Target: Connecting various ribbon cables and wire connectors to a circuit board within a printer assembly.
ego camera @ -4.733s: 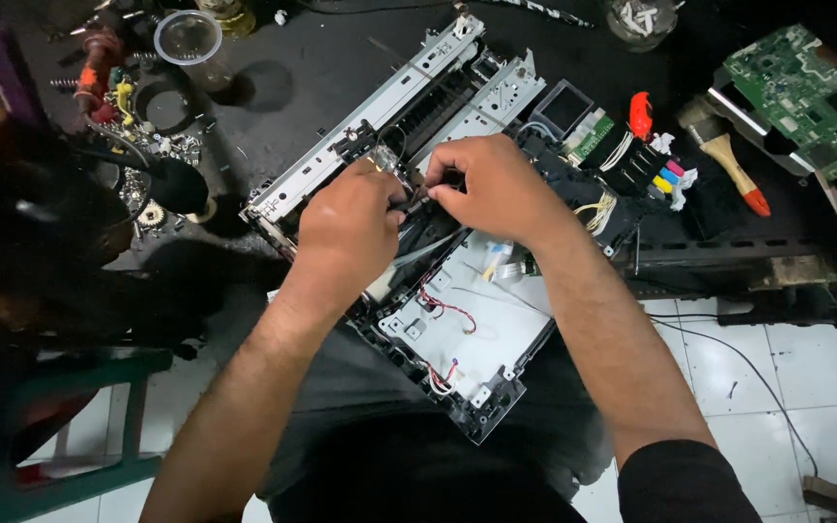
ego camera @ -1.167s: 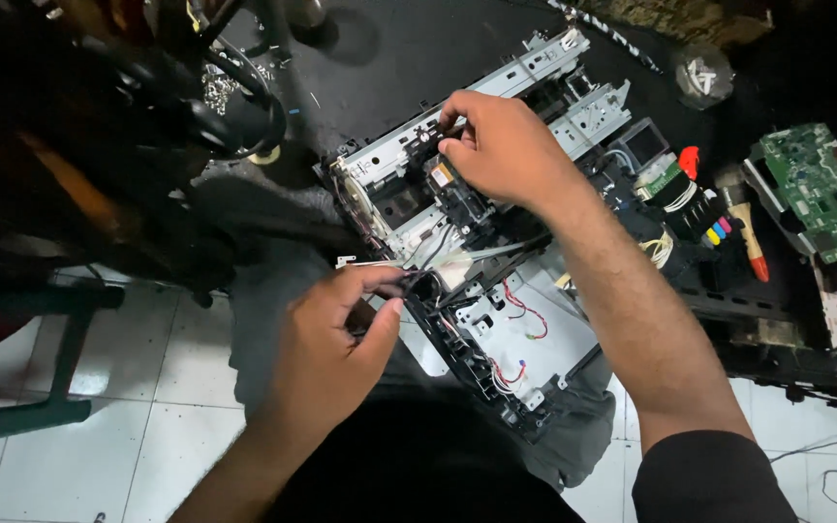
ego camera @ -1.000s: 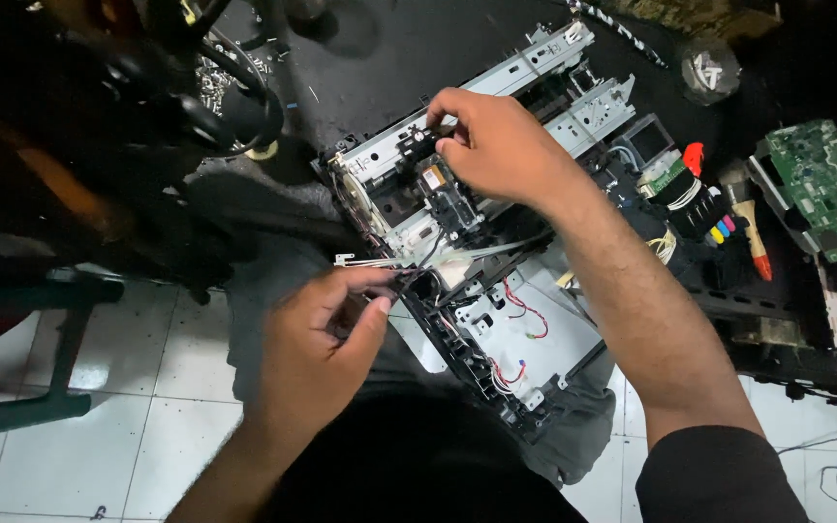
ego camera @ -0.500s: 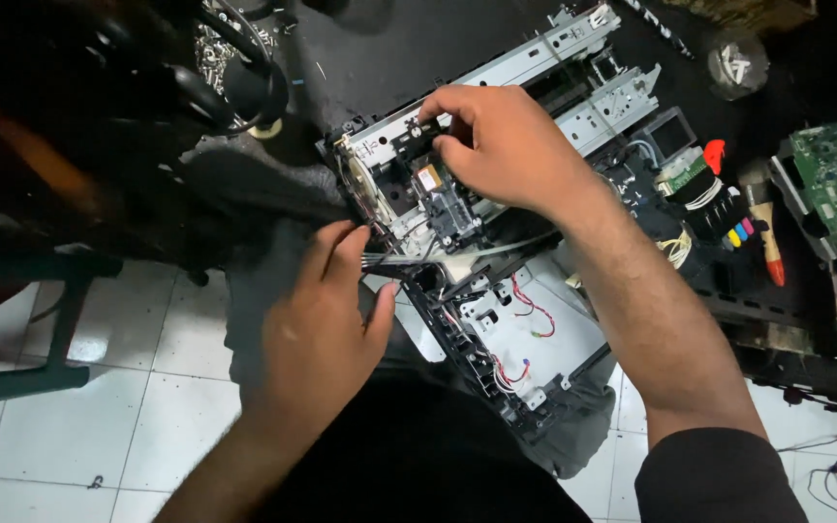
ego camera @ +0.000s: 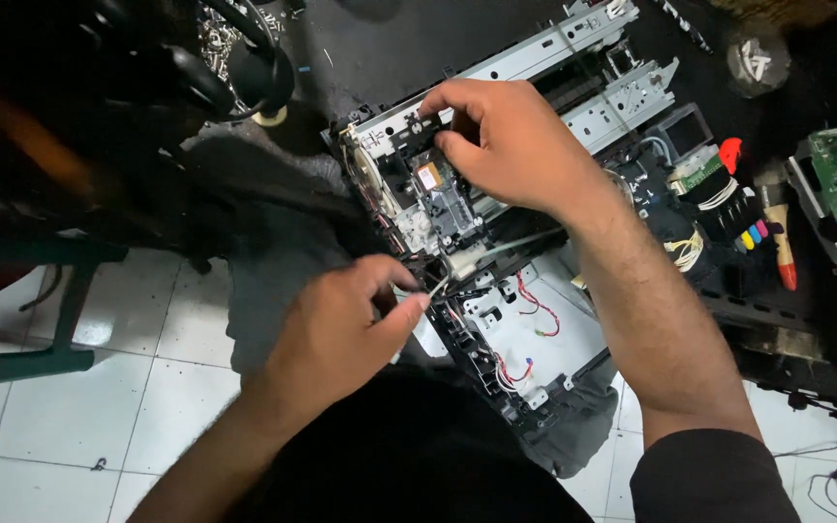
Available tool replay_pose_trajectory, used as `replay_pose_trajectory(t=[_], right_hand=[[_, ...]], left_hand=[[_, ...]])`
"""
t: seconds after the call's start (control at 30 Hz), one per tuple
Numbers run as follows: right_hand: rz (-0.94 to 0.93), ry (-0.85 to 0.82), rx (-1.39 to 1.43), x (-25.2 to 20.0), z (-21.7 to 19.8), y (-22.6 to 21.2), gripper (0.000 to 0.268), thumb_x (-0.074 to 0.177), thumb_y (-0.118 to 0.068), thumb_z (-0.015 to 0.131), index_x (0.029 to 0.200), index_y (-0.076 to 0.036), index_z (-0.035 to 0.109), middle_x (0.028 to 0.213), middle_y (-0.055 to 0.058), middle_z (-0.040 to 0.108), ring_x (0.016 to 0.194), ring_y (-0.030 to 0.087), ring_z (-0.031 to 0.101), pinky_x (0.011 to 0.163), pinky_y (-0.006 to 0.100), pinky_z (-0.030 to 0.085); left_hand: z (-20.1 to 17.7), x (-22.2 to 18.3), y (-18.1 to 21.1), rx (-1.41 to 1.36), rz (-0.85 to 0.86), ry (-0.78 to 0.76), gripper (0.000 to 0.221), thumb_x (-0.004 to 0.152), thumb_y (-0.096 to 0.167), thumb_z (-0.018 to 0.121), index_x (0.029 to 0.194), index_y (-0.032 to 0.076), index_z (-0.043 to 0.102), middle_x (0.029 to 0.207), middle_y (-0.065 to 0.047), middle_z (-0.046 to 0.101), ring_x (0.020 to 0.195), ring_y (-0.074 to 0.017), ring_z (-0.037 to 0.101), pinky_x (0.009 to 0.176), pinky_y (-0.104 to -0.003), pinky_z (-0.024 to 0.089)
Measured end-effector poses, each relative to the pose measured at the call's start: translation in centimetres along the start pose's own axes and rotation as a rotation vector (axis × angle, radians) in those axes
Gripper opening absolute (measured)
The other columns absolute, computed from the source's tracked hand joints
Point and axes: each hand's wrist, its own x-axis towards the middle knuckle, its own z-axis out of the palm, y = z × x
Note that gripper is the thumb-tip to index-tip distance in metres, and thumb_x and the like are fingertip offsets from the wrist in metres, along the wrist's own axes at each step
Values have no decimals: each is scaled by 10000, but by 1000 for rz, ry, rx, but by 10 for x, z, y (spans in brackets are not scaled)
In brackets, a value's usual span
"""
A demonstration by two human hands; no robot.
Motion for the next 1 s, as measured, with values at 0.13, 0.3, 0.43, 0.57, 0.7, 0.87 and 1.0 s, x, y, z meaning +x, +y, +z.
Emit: replay_pose_trajectory(t=[0.13, 0.3, 0.43, 0.57, 0.7, 0.87, 1.0], right_hand=[[40, -13, 15, -3, 1, -5, 230, 984, -135, 637, 1201, -131, 712, 770, 4, 649, 548, 131, 462, 592, 320, 403], [2, -1, 12, 0, 7, -3, 262, 969, -127, 624, 1214, -116, 717, 674, -6, 629, 461, 115, 415, 521, 311, 368], [-3, 2, 1, 2, 8, 2, 241, 960, -135, 647, 1190, -128, 719, 666, -23, 610, 488, 118, 424, 558, 311, 380], [-65, 38, -8, 3, 9, 3, 213, 948, -109, 655, 1148, -102, 730, 802, -15, 702, 596, 121, 535, 633, 308, 438], [-123, 89, 0, 3, 12, 5, 215, 934, -90, 665, 1136, -74, 738, 935, -2, 752, 535, 115, 512, 607, 301, 452], [-181, 104, 23, 4, 15, 5, 241, 919, -73, 651, 1144, -51, 736, 1126, 59, 773, 849, 159, 680, 642, 296, 517], [-170, 118, 60, 5, 17, 6, 243, 910, -58, 662, 1140, -66, 742, 1106, 54, 770, 895, 146, 686, 576, 274, 500]], left_hand=[[9, 7, -13, 6, 29, -4, 284, 937, 460, 664, 1087, 220, 644, 635, -11, 610, 618, -225, 624, 610, -407, 454], [29, 18, -35, 213, 295, 281, 325, 958, 446, 661, 1110, 166, 728, 773, -110, 760, 714, -379, 712, 555, -510, 510], [23, 13, -29, 312, 432, 443, 322, 971, 444, 654, 945, 146, 774, 712, -70, 717, 655, -343, 664, 747, -499, 446], [29, 7, -26, 170, 466, 447, 330, 911, 371, 724, 1098, 102, 689, 933, -102, 741, 850, -365, 670, 770, -501, 472], [33, 3, -18, -3, 541, 479, 425, 913, 198, 697, 1320, 100, 622, 1081, -82, 702, 925, -337, 675, 845, -473, 490], [34, 7, -19, 81, 621, 495, 525, 912, 174, 750, 1413, 96, 612, 1092, -60, 644, 945, -280, 630, 856, -443, 488], [38, 10, -23, 224, 647, 534, 503, 895, 227, 753, 1384, 156, 657, 1116, -23, 585, 1058, -242, 581, 918, -448, 453]])
